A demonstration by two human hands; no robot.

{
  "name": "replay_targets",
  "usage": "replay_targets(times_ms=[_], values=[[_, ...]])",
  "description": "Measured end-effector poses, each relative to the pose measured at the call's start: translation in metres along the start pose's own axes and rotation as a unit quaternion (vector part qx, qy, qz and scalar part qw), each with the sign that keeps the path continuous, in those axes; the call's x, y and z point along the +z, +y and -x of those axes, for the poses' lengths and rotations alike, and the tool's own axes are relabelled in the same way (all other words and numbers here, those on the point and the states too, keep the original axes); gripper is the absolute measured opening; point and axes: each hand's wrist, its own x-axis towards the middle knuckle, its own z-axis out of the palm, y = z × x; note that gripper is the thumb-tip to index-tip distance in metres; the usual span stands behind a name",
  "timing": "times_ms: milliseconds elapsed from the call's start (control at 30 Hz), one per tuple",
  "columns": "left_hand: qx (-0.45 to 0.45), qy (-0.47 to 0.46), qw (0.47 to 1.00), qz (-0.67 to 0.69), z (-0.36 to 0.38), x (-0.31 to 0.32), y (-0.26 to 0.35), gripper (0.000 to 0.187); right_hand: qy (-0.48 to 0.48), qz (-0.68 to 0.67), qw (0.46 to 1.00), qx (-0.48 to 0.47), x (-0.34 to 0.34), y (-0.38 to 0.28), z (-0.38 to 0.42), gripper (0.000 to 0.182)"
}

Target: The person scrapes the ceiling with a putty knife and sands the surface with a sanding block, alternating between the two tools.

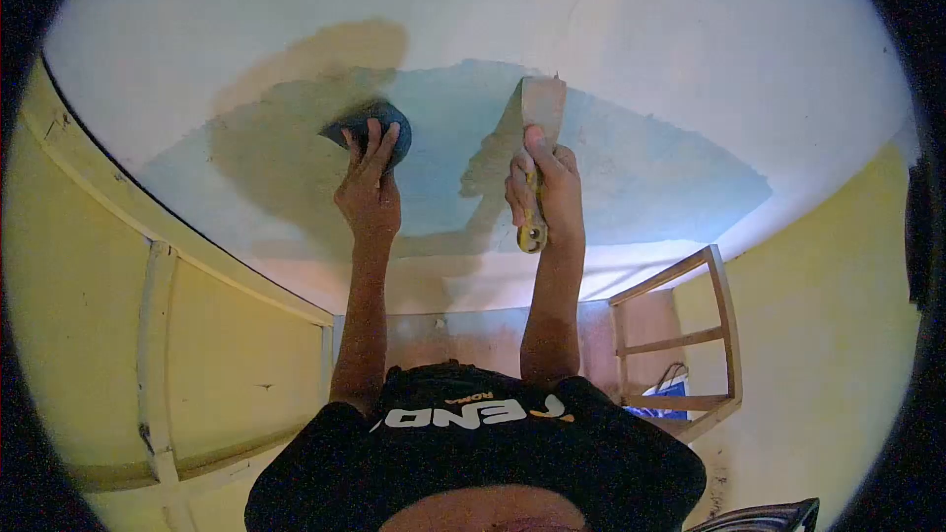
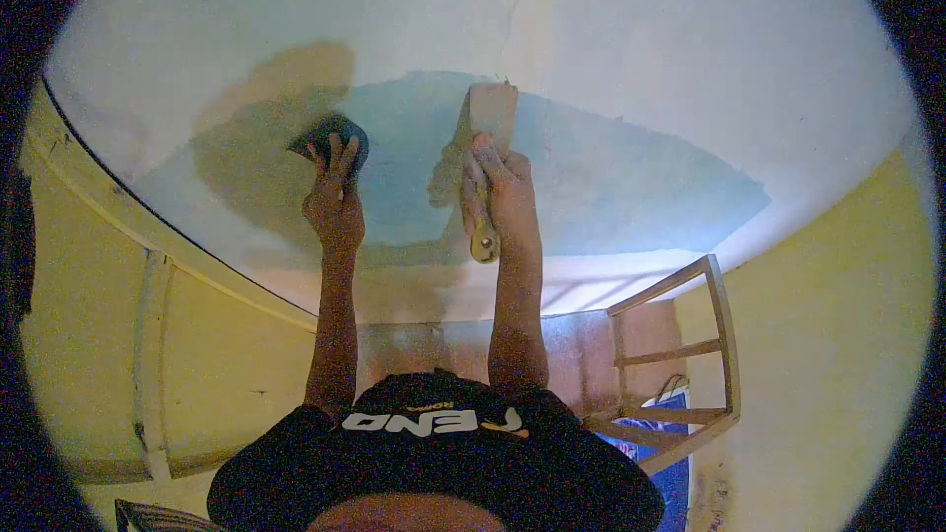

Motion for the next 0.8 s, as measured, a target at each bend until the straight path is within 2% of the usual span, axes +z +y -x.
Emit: replay_targets(times_ms=[100,200,300,400,500,600,800], values=[[0.003,0.004,1.0,0.014,-0.001,0.004,-0.003,0.054,-0.017,-0.02,0.999,-0.019,0.005,-0.004,0.0,0.045],[-0.023,-0.047,0.998,-0.019,0.005,0.004,-0.008,0.047,0.015,0.014,1.0,-0.011,0.007,-0.007,-0.001,0.046],[-0.003,-0.005,1.0,0.014,0.0,0.002,-0.003,0.053,0.018,-0.018,1.0,-0.005,0.004,-0.001,0.0,0.046],[0.001,-0.016,1.0,-0.022,-0.002,0.0,0.001,0.053,-0.017,-0.017,1.0,-0.018,0.011,-0.009,-0.003,0.044],[-0.011,-0.018,1.0,0.008,-0.002,-0.002,0.0,0.052,0.006,0.009,1.0,-0.013,0.007,0.007,-0.003,0.044],[-0.006,-0.012,1.0,0.026,-0.002,0.0,-0.004,0.052,-0.037,-0.022,0.999,-0.014,0.01,-0.005,-0.006,0.044],[0.005,-0.006,1.0,0.028,-0.003,0.0,-0.002,0.051,-0.015,-0.014,1.0,0.005,0.011,-0.001,-0.006,0.043]])
